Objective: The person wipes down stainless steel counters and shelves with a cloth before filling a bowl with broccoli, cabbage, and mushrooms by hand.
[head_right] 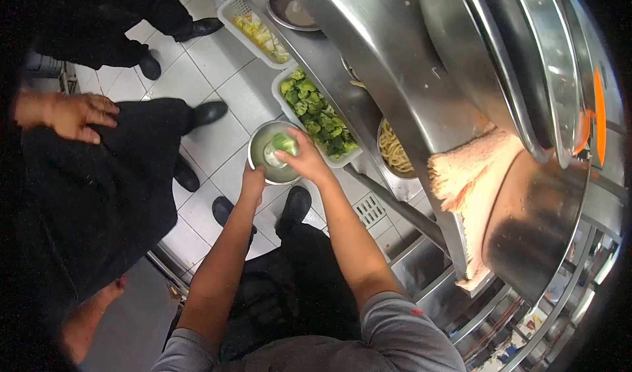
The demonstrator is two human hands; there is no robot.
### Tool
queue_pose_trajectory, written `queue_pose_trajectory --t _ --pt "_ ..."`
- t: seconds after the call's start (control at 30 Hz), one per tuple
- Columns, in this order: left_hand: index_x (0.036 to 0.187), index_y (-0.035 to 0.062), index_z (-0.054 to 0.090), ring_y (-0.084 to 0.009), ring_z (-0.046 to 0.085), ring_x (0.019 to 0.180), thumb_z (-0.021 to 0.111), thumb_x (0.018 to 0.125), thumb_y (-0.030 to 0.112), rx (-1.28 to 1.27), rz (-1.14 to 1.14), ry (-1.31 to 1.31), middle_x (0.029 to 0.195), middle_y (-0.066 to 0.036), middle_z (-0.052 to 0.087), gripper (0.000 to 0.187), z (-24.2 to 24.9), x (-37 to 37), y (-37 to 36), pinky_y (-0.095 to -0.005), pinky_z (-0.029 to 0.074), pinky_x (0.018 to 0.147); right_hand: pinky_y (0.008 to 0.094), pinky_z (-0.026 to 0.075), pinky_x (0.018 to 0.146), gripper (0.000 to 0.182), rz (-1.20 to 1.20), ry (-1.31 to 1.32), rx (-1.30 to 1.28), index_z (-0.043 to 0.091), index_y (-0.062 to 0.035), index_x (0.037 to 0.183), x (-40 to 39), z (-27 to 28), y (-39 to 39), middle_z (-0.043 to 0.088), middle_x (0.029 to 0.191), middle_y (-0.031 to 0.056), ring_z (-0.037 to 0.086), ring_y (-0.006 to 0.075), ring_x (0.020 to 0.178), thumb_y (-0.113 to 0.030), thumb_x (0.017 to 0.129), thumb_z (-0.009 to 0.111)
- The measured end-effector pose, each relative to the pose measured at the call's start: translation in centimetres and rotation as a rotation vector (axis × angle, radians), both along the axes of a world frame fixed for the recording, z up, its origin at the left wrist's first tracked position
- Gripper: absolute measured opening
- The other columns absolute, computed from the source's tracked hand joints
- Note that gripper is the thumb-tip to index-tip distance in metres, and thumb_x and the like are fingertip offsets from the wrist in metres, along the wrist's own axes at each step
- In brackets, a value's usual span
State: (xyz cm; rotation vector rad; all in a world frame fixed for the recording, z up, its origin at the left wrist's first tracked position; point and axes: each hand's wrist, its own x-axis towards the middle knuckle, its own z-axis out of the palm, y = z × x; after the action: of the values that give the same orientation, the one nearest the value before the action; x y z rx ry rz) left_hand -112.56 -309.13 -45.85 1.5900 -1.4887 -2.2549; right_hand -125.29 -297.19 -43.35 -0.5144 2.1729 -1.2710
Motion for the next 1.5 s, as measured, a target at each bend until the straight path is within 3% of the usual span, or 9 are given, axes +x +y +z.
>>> queue_pose_trajectory --t 0.17,0.3,0.57,0.67,0.8,0.97,1.27,1.4,1.5 --pt "0.134 -0.0005 0.042 -0.0251 0.065 0.099 0.047 0.088 0.009 0.053 0.049 -0.005 0.115 -0.015 0.061 0.048 -2.2 1.3 -2.4 -0.0348 0.058 0.074 0.0403 0.041 0.104 0.038 0.012 0.178 0.177 0.056 -0.0019 0.125 -8.7 -0.6 -4.9 0.055 0.129 0.0233 0.051 0.0357 0.124 -0.008 0.088 0.054" --pt "0.130 -0.0031 0.046 -0.0231 0.065 0.095 0.048 0.086 0.009 0.078 0.085 0.051 0.112 -0.015 0.061 0.045 -2.3 2.7 -4.4 -0.0345 0.055 0.077 0.0445 0.043 0.101 0.036 0.260 0.598 0.132 0.057 -0.0042 0.124 -13.7 -11.6 -8.6 0.055 0.126 0.0218 0.055 0.0376 0.117 -0.004 0.090 0.045" --pt "0.125 -0.0063 0.049 -0.0232 0.064 0.093 0.050 0.083 0.011 0.071 0.171 0.034 0.111 -0.016 0.061 0.046 -1.0 4.0 -5.1 -0.0348 0.052 0.080 0.0487 0.049 0.089 0.035 0.373 0.459 0.754 0.053 -0.0110 0.124 -11.8 -5.7 -8.8 0.050 0.122 0.0175 0.056 0.0395 0.111 -0.011 0.090 0.052" --pt "0.125 -0.0062 0.049 -0.0245 0.064 0.096 0.049 0.082 0.011 0.111 0.234 0.084 0.112 -0.016 0.061 0.046 -1.9 4.4 -4.5 -0.0375 0.053 0.083 0.0469 0.050 0.087 0.037 0.175 0.496 0.501 0.054 -0.0102 0.121 -10.8 -3.5 -8.1 0.052 0.124 0.0181 0.058 0.0395 0.110 -0.015 0.085 0.062" --pt "0.126 -0.0065 0.048 -0.0257 0.064 0.099 0.048 0.082 0.011 0.164 0.299 0.096 0.113 -0.018 0.061 0.047 -0.6 3.9 -3.9 -0.0399 0.054 0.085 0.0445 0.047 0.091 0.055 0.039 -0.105 -0.013 0.052 -0.0069 0.125 -5.0 0.2 -5.6 0.056 0.123 0.0200 0.057 0.0375 0.110 -0.024 0.078 0.076" --pt "0.128 -0.0071 0.046 -0.0268 0.064 0.100 0.048 0.085 0.011 0.108 0.229 0.024 0.115 -0.019 0.060 0.047 0.3 4.9 -3.4 -0.0407 0.055 0.083 0.0402 0.047 0.093 0.050 0.170 0.351 0.151 0.055 -0.0045 0.125 1.2 4.5 -3.5 0.060 0.113 0.0188 0.057 0.0361 0.108 -0.013 0.079 0.072" --pt "0.128 -0.0082 0.047 -0.0249 0.063 0.096 0.050 0.086 0.010 0.068 0.282 0.129 0.112 -0.016 0.061 0.046 2.9 7.8 -4.2 -0.0386 0.053 0.083 0.0442 0.048 0.094 0.043 0.533 0.180 0.193 0.056 -0.0019 0.126 5.5 6.7 -5.9 0.062 0.114 0.0217 0.060 0.0403 0.102 -0.004 0.083 0.059" --pt "0.120 -0.0078 0.053 -0.0213 0.063 0.082 0.054 0.082 0.012 0.132 0.385 0.070 0.101 -0.013 0.063 0.043 2.5 10.4 -6.2 -0.0311 0.050 0.067 0.0364 0.052 0.088 0.042 0.394 0.302 0.101 0.055 -0.0015 0.127 1.4 10.8 -10.2 0.062 0.114 0.0199 0.064 0.0312 0.098 -0.003 0.085 0.058" --pt "0.132 -0.0048 0.047 -0.0245 0.057 0.109 0.048 0.083 0.005 0.159 0.306 -0.008 0.120 -0.015 0.060 0.050 3.4 12.2 -9.0 -0.0334 0.041 0.097 0.0414 0.047 0.093 0.031 0.183 0.420 -0.074 0.060 0.0015 0.115 -4.5 13.3 -15.3 0.062 0.111 0.0215 0.059 0.0378 0.105 -0.004 0.085 0.061"
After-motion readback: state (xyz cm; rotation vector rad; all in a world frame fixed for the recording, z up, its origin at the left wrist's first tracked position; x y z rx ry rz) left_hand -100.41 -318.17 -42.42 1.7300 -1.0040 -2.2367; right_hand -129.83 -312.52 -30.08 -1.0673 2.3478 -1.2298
